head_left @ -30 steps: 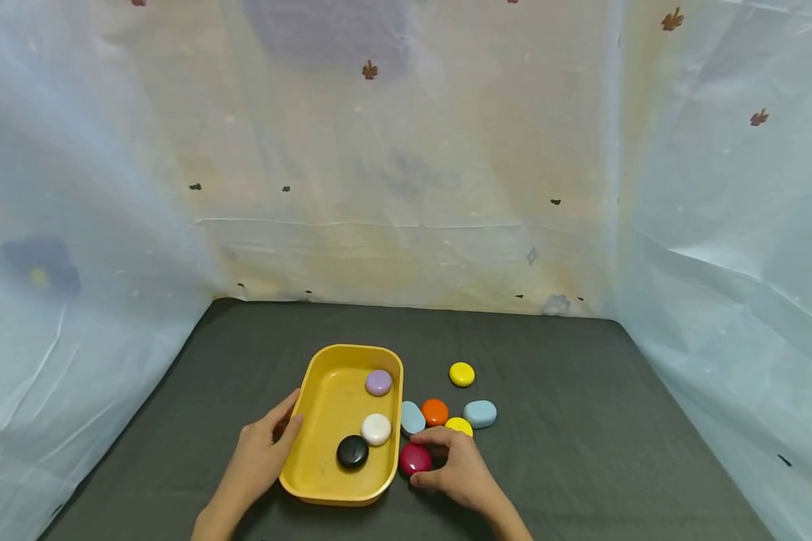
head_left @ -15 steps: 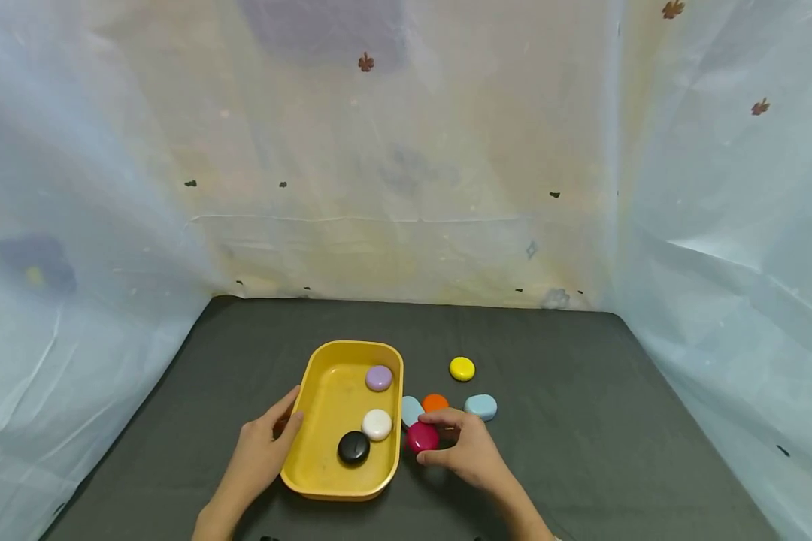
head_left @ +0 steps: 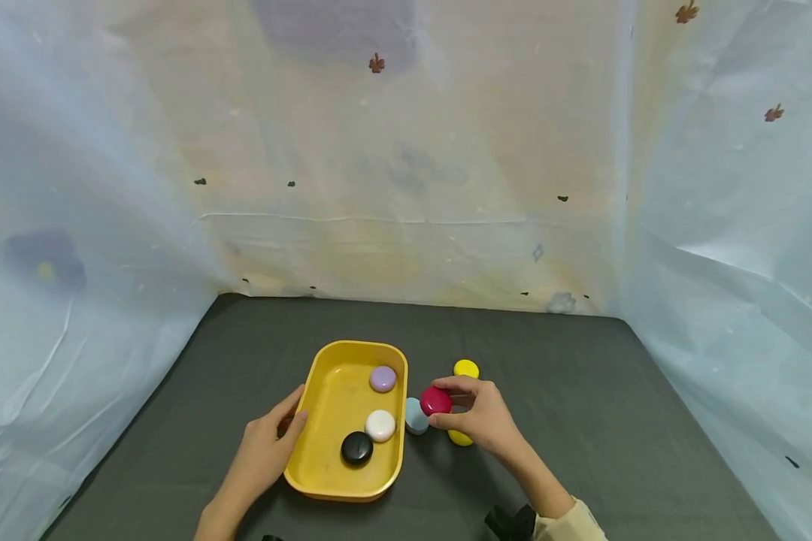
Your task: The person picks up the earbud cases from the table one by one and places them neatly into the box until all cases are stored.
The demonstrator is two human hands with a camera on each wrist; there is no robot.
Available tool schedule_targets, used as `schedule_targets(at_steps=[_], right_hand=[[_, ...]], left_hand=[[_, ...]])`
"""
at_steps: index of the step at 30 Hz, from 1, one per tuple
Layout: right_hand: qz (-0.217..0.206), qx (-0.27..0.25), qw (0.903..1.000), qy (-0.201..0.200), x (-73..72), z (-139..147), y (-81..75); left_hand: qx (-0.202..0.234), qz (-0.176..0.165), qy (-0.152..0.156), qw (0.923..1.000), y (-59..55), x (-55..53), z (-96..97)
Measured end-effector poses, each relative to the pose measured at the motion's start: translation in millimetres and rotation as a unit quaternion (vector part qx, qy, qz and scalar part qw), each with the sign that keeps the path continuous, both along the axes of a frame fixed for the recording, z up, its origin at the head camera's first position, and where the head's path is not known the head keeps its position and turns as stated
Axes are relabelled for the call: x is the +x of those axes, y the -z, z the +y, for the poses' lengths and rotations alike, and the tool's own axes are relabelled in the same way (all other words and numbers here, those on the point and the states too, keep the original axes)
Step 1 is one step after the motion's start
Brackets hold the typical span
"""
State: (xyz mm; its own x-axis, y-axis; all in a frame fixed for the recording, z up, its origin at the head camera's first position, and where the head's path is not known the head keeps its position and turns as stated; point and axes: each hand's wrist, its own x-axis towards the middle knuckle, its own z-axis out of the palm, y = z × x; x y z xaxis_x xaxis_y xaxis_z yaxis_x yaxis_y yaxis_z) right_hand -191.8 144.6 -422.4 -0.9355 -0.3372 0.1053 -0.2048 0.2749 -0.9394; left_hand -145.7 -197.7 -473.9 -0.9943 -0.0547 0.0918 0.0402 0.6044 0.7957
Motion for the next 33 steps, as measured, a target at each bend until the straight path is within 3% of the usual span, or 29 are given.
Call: schedule_targets(at_steps=[9,16,21,28,33], right_hand=[[0.006,-0.005,0.9999,0.008,-15.7,-4.2,-15.2],[0.035,0.015,0.9983,-0.044,-10.1,-22.3,-44.2],[0.047,0.025,0.9968,-0.06,-12.7,-41.4,-31.6],[0.063,0.02,0.9951,-0.074,-26.7,-59.6,5.1],[0.078,0.02,0.9925,-0.092,-26.0,-73.8,11.3]], left_hand=[[-0.002,0.003,0.001,1.0,0.2,-0.9,0.0],[-0.009,0.008,0.007,0.9999,-0.7,0.0,-0.1],[-0.024,0.002,0.009,0.9997,-4.5,3.2,-1.9],[-0.028,0.001,0.015,0.9995,-5.2,1.6,-1.4],[-0.031,0.001,0.013,0.9994,-4.4,2.1,-0.8]])
